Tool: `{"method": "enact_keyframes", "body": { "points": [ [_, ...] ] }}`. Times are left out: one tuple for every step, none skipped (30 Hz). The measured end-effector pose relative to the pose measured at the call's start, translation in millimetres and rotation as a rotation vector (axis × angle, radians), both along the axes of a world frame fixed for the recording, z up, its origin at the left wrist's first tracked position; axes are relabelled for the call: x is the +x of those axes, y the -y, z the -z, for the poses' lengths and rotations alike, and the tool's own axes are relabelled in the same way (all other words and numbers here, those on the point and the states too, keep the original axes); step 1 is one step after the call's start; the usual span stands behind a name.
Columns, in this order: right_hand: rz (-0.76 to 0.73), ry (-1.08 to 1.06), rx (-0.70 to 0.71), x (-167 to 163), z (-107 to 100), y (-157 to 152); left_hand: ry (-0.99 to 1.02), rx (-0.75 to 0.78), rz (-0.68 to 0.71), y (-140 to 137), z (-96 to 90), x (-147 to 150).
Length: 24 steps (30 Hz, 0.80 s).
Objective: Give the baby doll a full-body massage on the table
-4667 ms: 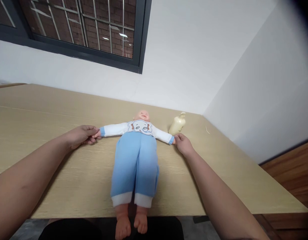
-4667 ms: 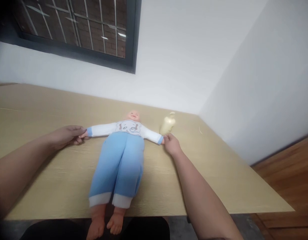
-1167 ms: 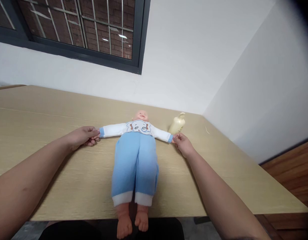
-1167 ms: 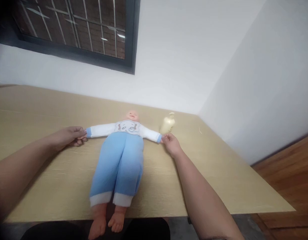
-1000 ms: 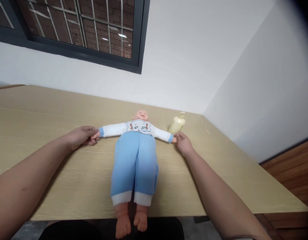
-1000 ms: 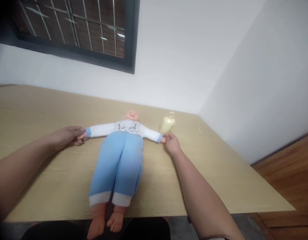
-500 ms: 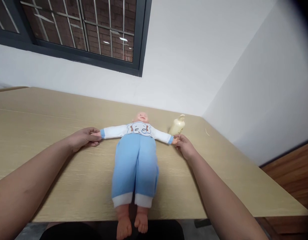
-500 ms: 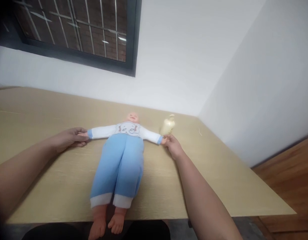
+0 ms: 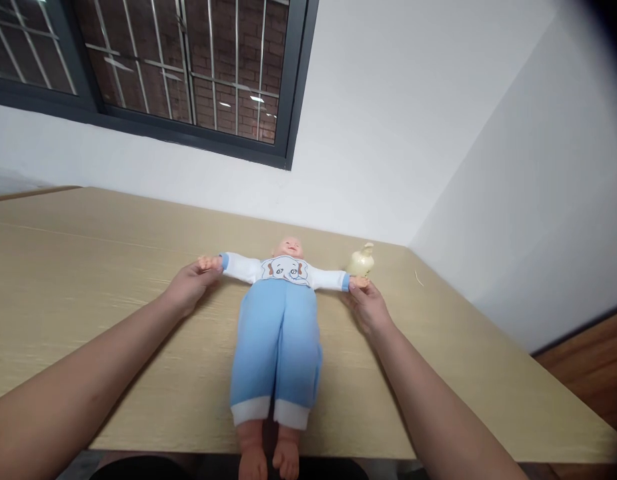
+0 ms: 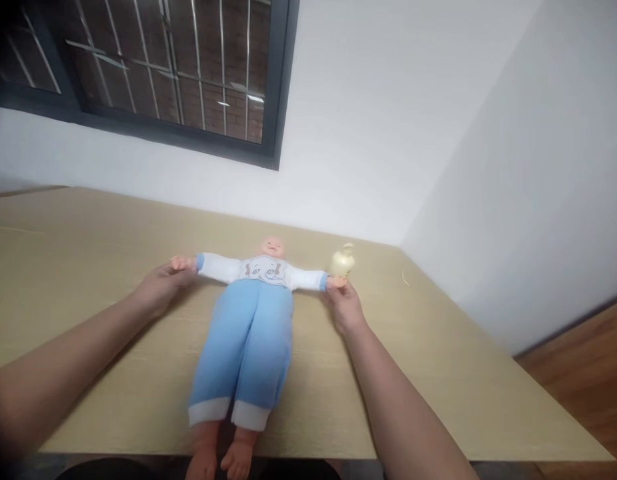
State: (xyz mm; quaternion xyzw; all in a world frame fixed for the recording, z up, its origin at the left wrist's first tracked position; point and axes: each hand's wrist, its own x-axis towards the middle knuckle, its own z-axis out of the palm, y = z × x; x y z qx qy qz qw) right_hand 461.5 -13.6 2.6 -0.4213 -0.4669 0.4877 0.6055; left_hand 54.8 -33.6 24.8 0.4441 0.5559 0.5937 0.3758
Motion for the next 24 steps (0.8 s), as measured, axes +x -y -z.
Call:
{"method": "enact_keyframes", "body": {
  "points": [
    [0.021,0.034,0.023,-5,-1,0,-0.01,0.037,0.026,1,-2.7,6],
    [0.047,0.083,0.054,-11,-2,0,-0.048,0.077,0.041,2,-5.7,12],
    [0.073,0.143,0.095,-17,-4,-1,-0.113,0.119,0.057,4,-8.7,18],
    [0.093,0.213,0.146,-25,-6,-1,-0.171,0.18,0.083,5,-11.2,25],
    [0.103,0.288,0.205,-33,-9,0,-0.229,0.226,0.107,6,-13.0,31],
    [0.103,0.367,0.272,-42,-11,1,-0.302,0.249,0.141,6,-13.9,38],
    [0.089,0.448,0.327,-52,-14,3,-0.383,0.263,0.167,6,-13.9,45],
    [0.064,0.531,0.368,-62,-17,6,-0.477,0.267,0.206,5,-13.2,53],
    [0.052,0.622,0.398,-72,-20,8,-0.579,0.272,0.247,4,-11.9,60],
    [0.04,0.726,0.412,-81,-22,11,-0.676,0.291,0.285,3,-10.2,66],
    [0.02,0.82,0.42,-89,-25,14,-0.769,0.319,0.311,2,-8.5,72],
    [0.002,0.897,0.432,-96,-26,16,-0.85,0.346,0.329,1,-6.9,77],
    [-0.013,0.962,0.443,-102,-27,17,-0.916,0.368,0.339,0,-5.5,82],
    [-0.022,1.007,0.458,-106,-26,19,-0.969,0.385,0.342,-1,-4.3,85],
    [-0.023,1.036,0.478,-109,-26,19,-1.007,0.394,0.341,-1,-3.3,87],
    [-0.018,1.052,0.499,-111,-24,20,-1.032,0.4,0.334,-1,-2.4,88],
    [-0.008,1.055,0.52,-111,-22,20,-1.044,0.404,0.321,-1,-1.6,89],
    [0.008,1.048,0.538,-111,-20,19,-1.044,0.41,0.298,0,-0.9,89],
    [0.03,1.034,0.553,-111,-17,19,-1.03,0.419,0.269,0,-0.4,88],
    [0.058,1.011,0.561,-109,-15,18,-1.004,0.429,0.239,0,-0.2,87],
    [0.094,0.977,0.562,-106,-12,16,-0.965,0.436,0.208,0,-0.1,86],
    [0.132,0.933,0.552,-103,-10,14,-0.912,0.435,0.17,0,-0.3,83],
    [0.176,0.873,0.527,-98,-8,11,-0.844,0.421,0.123,-1,-0.6,80],
    [0.228,0.796,0.482,-92,-7,7,-0.762,0.389,0.062,-3,-0.8,76]
  ]
}}
